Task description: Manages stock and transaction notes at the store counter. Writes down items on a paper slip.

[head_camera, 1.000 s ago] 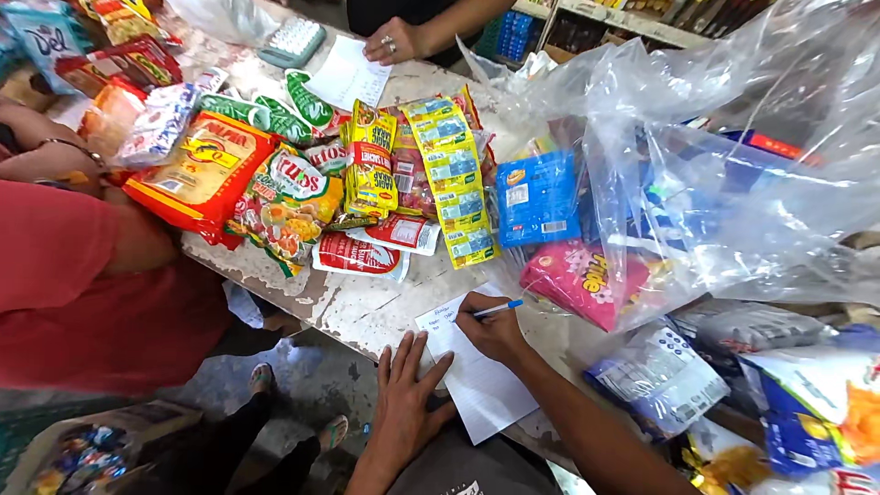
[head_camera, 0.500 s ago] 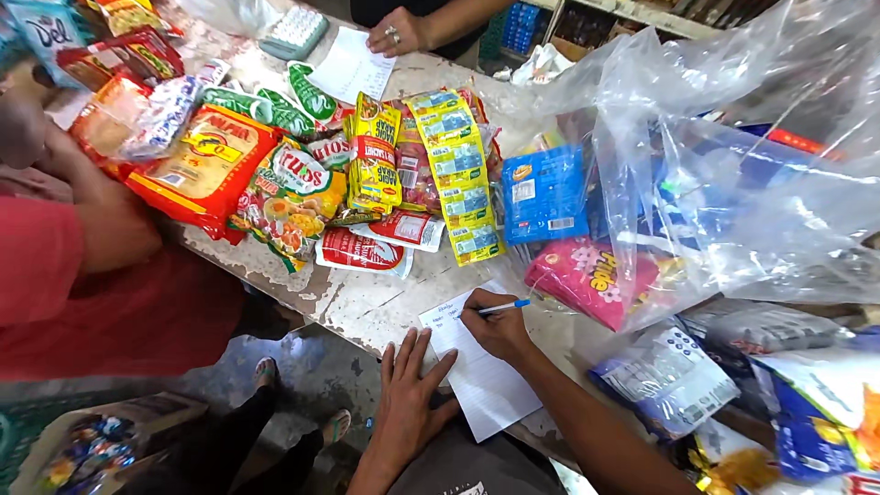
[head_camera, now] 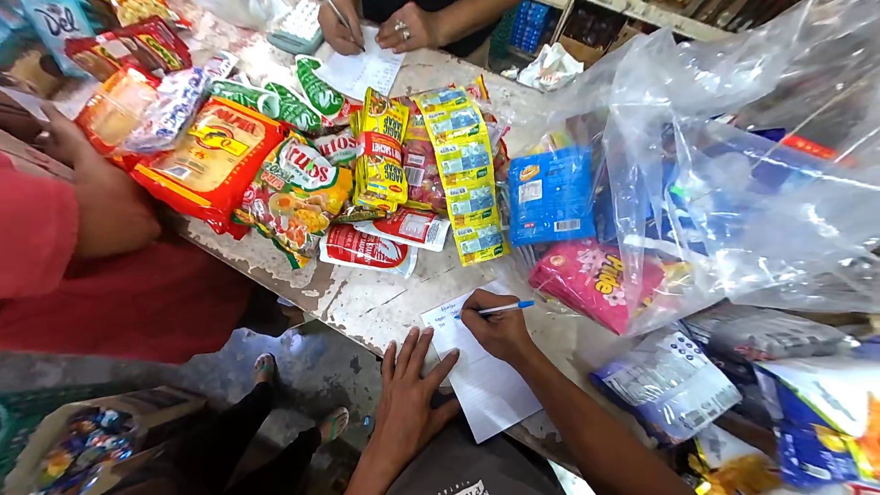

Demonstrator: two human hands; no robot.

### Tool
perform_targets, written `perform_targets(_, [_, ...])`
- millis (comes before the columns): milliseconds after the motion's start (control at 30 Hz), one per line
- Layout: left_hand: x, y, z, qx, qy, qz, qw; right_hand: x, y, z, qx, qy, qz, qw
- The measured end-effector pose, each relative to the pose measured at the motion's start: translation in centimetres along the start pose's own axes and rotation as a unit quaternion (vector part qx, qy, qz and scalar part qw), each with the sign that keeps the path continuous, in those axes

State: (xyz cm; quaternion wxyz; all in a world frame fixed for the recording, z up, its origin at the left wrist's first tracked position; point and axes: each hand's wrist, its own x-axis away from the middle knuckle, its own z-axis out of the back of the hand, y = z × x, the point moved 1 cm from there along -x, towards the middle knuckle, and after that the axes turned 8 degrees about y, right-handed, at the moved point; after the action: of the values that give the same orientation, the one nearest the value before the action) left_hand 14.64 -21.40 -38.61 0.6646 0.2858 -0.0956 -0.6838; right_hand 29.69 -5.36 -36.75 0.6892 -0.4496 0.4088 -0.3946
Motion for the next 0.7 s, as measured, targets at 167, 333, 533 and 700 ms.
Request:
perform_targets(167, [0.0,0.0,0.1,-0.001,-0.005,0.003,1.000,0.0,-0.2,0.2,0.002,0.026,0.002,1.000])
perform_targets(333, [0.0,0.1,0.1,-0.009,-0.016,0.006,1.000,0.2,-0.2,0.2,0.033,0.041,0.003,0.999])
perform_targets(533, [-0.1,0.1,0.0,-0.005,-0.002,0.001,1.000,-0.4,-0.2,1.9,-0.027,0.044,-0.009,0.999])
perform_targets(700, [-0.1,0.1,-0.2,0.007,0.004,0.004,1.000,-0.4,0.8,2.5,-0.012,0.054,0.031,0.998])
